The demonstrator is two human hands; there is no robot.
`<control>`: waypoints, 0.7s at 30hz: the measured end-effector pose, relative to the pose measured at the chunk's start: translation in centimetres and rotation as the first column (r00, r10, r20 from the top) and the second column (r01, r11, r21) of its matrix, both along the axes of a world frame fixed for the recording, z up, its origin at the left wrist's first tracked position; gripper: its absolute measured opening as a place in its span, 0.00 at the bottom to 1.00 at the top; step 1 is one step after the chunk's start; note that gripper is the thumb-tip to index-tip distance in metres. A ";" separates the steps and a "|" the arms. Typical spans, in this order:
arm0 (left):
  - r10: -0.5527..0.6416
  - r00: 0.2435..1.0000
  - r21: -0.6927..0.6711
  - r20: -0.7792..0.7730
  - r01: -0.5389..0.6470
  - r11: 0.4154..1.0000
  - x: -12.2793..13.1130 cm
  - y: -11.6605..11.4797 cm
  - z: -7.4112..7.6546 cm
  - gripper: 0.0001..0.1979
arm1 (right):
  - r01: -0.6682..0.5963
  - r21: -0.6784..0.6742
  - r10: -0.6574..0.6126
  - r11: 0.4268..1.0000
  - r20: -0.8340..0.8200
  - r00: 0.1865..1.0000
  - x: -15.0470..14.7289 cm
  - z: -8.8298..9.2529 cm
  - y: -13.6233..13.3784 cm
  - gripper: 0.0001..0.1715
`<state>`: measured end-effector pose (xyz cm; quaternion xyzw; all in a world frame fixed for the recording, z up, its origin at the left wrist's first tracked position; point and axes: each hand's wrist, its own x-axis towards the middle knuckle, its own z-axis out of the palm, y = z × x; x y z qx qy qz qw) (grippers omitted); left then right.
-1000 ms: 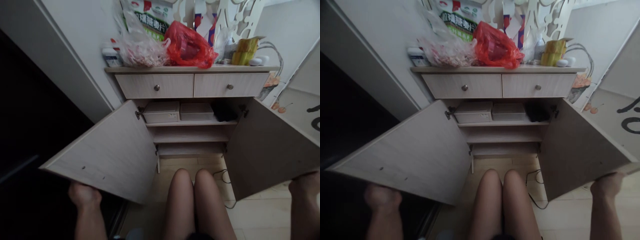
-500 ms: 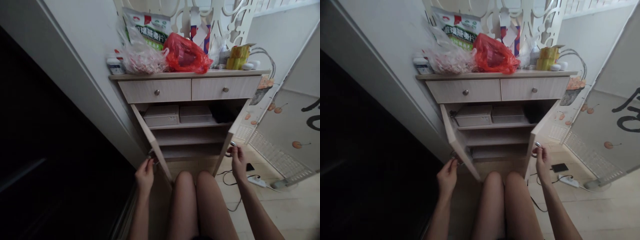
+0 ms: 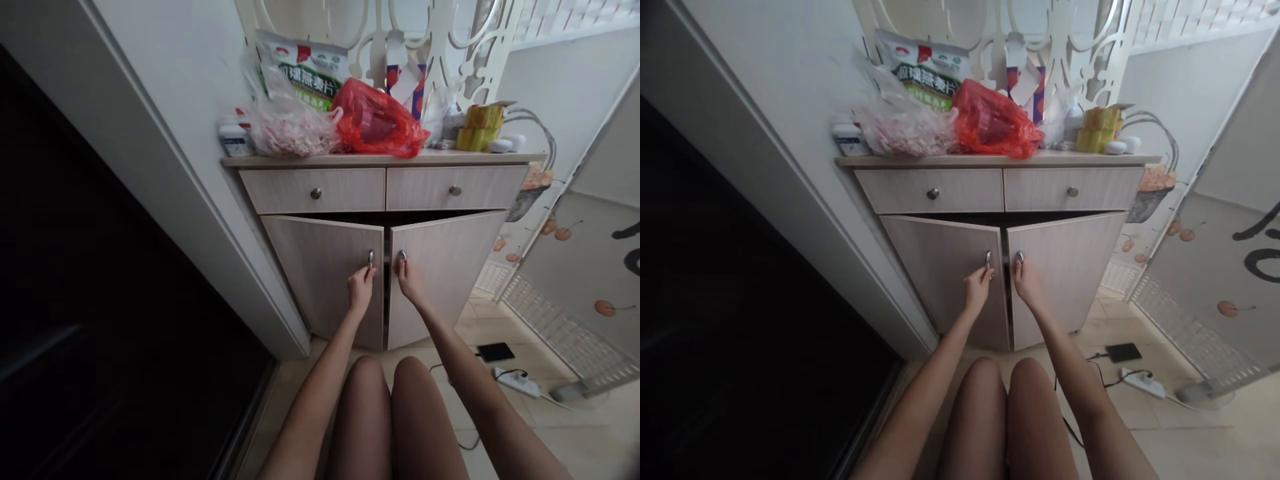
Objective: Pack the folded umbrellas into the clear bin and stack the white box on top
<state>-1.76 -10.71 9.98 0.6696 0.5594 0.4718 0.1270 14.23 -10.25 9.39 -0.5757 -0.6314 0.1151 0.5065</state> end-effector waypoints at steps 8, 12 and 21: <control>0.005 0.997 -0.027 -0.076 -0.007 1.000 1.6 3.4 0.8 0.14 | -0.013 0.007 0.013 1.000 -0.007 1.000 -0.9 0.2 4.4 0.26; 0.020 0.994 -0.062 -0.105 -0.027 0.998 2.1 4.7 1.0 0.15 | 0.005 -0.018 -0.006 1.000 -0.005 1.000 -1.2 0.4 5.8 0.27; 0.016 0.990 -0.094 -0.141 -0.029 0.995 2.5 6.6 1.6 0.15 | 0.002 -0.043 -0.002 0.999 -0.007 1.000 -1.2 1.0 7.8 0.27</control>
